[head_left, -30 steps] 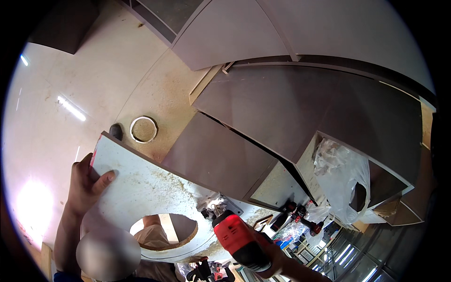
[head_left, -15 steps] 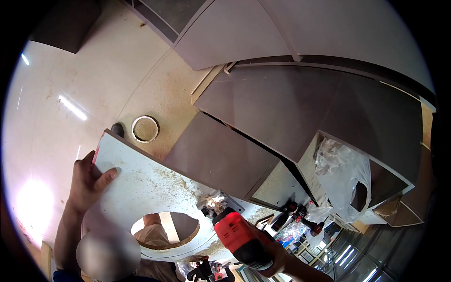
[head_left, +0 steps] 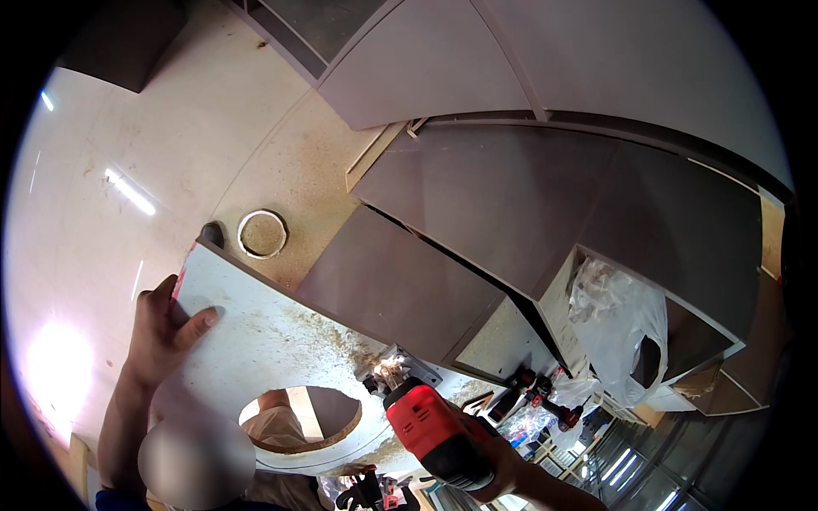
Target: The person uses a jigsaw to cut a circular hole in a white board. They guide the tool along a marked line, creating sawdust, and continue cutting until the circular piece is separated.
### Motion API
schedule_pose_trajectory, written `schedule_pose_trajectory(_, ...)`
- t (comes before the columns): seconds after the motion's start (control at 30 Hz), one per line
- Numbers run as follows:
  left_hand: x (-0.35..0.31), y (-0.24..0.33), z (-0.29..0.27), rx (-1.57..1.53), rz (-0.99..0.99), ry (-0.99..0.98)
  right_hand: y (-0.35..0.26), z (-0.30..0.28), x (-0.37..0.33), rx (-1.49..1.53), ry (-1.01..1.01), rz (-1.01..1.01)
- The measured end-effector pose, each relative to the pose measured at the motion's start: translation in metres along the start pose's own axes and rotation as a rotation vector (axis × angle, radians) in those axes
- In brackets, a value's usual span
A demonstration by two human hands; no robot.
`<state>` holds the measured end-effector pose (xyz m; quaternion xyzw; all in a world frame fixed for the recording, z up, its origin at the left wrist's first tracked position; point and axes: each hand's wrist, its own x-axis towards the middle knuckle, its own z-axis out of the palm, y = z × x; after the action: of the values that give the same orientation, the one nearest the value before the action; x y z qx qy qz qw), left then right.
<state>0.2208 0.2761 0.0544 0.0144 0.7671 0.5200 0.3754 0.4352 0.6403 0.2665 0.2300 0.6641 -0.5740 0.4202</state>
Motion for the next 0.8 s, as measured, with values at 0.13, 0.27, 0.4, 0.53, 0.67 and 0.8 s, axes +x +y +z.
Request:
schedule_pose_trajectory(0.13, 0.001, -0.004, 0.0, 0.014, 0.035, 0.007, -0.007, 0.001, 0.002, 0.018, 0.018, 0.017)
schedule_pose_trajectory(0.27, 0.001, -0.001, -0.001, 0.027, 0.005, 0.002, -0.009, 0.002, 0.006, -0.001, 0.032, 0.016)
schedule_pose_trajectory(0.4, -0.001, -0.001, 0.0, 0.013, -0.008, 0.014, -0.011, -0.003, 0.009, -0.087, -0.007, -0.008)
schedule_pose_trajectory(0.53, 0.001, -0.002, 0.0, -0.005, -0.009, 0.004, -0.016, 0.004, -0.001, 0.394, 0.063, 0.254)
schedule_pose_trajectory(0.67, 0.0, 0.0, -0.001, 0.004, -0.02, -0.003, -0.011, -0.011, 0.005, -0.281, -0.086, -0.011)
schedule_pose_trajectory(0.8, 0.0, 0.001, 0.001, -0.009, -0.017, 0.004, -0.014, -0.001, 0.004, 0.154, -0.012, 0.118)
